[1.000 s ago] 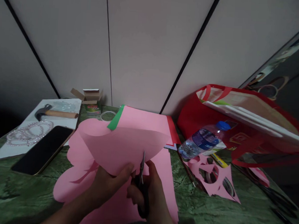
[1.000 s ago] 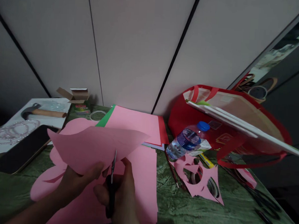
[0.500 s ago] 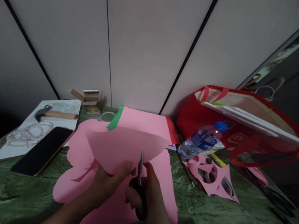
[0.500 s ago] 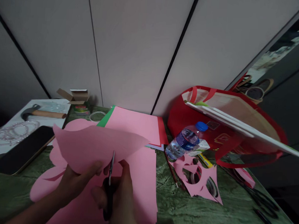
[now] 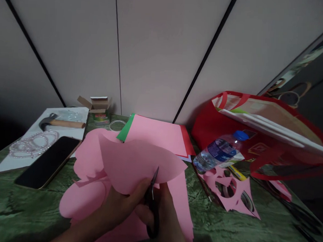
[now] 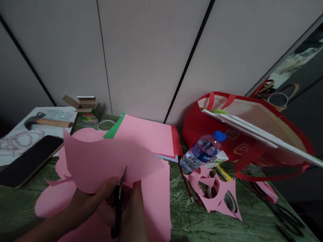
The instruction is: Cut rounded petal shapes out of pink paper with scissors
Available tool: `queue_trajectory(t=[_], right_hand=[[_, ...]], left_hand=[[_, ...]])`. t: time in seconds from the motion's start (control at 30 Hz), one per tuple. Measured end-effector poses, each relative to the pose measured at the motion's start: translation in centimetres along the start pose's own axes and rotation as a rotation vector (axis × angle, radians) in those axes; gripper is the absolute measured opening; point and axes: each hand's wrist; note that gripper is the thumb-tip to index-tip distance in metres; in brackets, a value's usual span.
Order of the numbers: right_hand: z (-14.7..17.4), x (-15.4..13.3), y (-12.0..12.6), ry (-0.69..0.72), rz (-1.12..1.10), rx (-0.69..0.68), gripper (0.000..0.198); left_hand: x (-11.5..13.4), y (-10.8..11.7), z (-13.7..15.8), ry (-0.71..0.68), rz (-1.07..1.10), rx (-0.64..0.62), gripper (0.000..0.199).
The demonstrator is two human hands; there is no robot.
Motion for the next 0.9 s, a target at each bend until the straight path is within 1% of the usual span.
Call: queue_trajectory(t=[0.1, 0.17, 0.37, 0.53, 0.67, 0.73, 0.83, 0.9], right_hand=[[0.22, -0.12, 0.21, 0.045, 0.007, -0.029, 0.073], [0.37, -0.22, 0.29, 0.057, 0.002, -0.037, 0.076], [0.46, -0.58, -0.12, 0.111, -0.063, -0.055, 0.076], [0.35, -0.75, -0.12, 0.083, -0.009, -0.038, 0.081], [0.32, -0.76, 0.01, 0.117, -0.01, -0.055, 0.079], [0.34, -0.72, 0.04, 0.13, -0.018, -0.059, 0.08], [0.38, -0.6, 0.08, 0.113, -0.004, -0.06, 0.078], [0.36, -0.5, 0.12, 0.096, 0.005, -0.058, 0.078]], left_hand=[[-0.01, -0.01, 0.2, 0.016, -0.016, 0.027, 0.019], [0.03, -0.03, 0.3, 0.024, -0.01, 0.036, 0.019], [0.13, -0.06, 0.51, 0.018, 0.021, 0.033, 0.022], [0.12, 0.01, 0.55, 0.034, 0.0, 0.042, 0.02], [-0.02, 0.02, 0.52, 0.046, -0.009, 0.021, 0.023], [-0.12, 0.0, 0.52, 0.045, -0.011, 0.04, 0.022], [-0.28, -0.01, 0.52, 0.036, -0.004, 0.062, 0.019], [-0.32, 0.01, 0.5, 0.019, 0.001, 0.051, 0.019]])
Point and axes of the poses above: each hand's wrist, its own z-axis away from the middle knuckle, its own y-axis out of the back of the hand, x = y × z, and after that the axes turned 2 degrees about x, right-handed
